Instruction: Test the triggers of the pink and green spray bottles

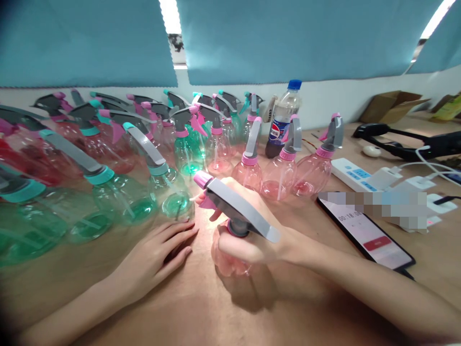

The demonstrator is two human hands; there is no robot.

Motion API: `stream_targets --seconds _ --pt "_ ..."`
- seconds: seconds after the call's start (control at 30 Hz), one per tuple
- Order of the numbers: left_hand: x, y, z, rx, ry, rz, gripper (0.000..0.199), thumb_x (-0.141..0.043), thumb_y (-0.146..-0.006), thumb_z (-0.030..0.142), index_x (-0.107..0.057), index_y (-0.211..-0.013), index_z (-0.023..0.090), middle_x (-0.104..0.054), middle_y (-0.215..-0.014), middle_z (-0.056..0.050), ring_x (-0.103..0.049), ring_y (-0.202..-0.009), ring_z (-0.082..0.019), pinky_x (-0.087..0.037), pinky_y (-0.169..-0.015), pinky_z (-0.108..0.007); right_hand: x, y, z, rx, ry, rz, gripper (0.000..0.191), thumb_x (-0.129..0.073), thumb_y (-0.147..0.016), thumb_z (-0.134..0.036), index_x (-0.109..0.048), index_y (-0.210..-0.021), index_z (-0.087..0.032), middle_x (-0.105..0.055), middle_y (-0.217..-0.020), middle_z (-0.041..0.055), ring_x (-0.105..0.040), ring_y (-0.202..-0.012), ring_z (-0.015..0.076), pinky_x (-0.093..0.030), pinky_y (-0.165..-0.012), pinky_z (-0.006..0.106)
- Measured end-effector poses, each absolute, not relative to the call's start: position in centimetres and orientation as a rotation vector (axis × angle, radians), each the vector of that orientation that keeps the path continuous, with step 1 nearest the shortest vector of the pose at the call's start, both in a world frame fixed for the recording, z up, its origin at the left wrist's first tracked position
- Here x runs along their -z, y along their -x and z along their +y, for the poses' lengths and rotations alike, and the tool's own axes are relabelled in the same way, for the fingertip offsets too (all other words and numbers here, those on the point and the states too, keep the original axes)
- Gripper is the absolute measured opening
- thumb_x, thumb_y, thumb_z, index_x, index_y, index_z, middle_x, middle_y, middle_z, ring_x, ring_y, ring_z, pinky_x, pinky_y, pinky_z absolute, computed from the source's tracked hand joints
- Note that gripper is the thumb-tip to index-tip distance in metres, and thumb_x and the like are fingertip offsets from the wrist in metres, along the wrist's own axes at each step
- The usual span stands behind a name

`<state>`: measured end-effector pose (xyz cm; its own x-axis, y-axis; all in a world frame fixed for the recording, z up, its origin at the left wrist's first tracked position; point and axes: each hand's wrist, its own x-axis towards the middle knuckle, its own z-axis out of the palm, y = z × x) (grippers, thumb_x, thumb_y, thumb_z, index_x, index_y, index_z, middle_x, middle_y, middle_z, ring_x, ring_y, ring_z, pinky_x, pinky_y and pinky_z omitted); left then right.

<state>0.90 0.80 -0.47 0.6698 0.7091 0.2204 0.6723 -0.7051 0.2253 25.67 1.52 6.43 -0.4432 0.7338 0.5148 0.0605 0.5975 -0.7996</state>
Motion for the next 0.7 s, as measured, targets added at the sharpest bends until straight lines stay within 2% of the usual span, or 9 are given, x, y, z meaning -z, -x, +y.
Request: stream_targets --seconds 0.13,0.27,0.53,0.6,0.7 --pt "0.5 -0.8 0.7 -0.449 -2.765 1.146 0.035 -0.042 -0.098 0.030 -0.053 -0.129 0.019 -0.057 -0.131 -0.008 -0.051 -0.118 -0.026 -0.045 -0.097 -0.045 -6.9 -25.8 1.5 -0.884 0.727 -1.928 0.045 -0.043 -0.060 -0.008 -0.054 -0.103 -0.017 -0.055 -0.089 0.0053 -0.061 -0.071 0.0158 -0.058 -0.057 0.030" --pt "0.5 -0.8 0.8 -0.453 -2.769 1.146 0.035 -0.043 -0.097 0.030 -0.054 -0.129 0.019 -0.057 -0.131 -0.008 -0.051 -0.118 -0.026 -0.044 -0.098 -0.045 -7.1 -25.9 1.4 -0.750 0.732 -1.960 0.028 -0.044 -0.060 -0.009 -0.053 -0.084 -0.022 -0.052 -0.080 0.0013 -0.055 -0.060 0.0132 -0.051 -0.047 0.026" --pt "0.6 -0.7 0.8 -0.463 -2.759 1.142 0.035 -0.043 -0.097 0.030 -0.054 -0.129 0.019 -0.057 -0.131 -0.008 -0.051 -0.118 -0.026 -0.045 -0.098 -0.044 -8.1 -26.0 1.5 -0.557 0.723 -2.123 0.016 -0.044 -0.061 -0.009 -0.051 -0.064 -0.024 -0.053 -0.067 -0.0012 -0.051 -0.055 0.0127 -0.051 -0.050 0.026" --pt "0.5 -0.8 0.8 -0.455 -2.759 1.143 0.035 -0.043 -0.097 0.030 -0.055 -0.128 0.019 -0.057 -0.131 -0.008 -0.051 -0.118 -0.027 -0.044 -0.098 -0.045 -8.1 -26.0 1.6 -0.580 0.702 -2.098 0.016 -0.044 -0.061 -0.009 -0.052 -0.064 -0.023 -0.053 -0.070 0.0001 -0.054 -0.058 0.0133 -0.054 -0.052 0.027" --pt "0.3 -0.9 0.8 -0.421 -2.755 1.152 0.035 -0.043 -0.097 0.030 -0.055 -0.128 0.018 -0.057 -0.131 -0.009 -0.051 -0.118 -0.027 -0.045 -0.098 -0.045 -7.5 -26.0 1.5 -0.772 0.708 -1.995 0.026 -0.044 -0.061 -0.008 -0.058 -0.079 -0.020 -0.058 -0.084 0.0035 -0.062 -0.069 0.0156 -0.058 -0.058 0.028"
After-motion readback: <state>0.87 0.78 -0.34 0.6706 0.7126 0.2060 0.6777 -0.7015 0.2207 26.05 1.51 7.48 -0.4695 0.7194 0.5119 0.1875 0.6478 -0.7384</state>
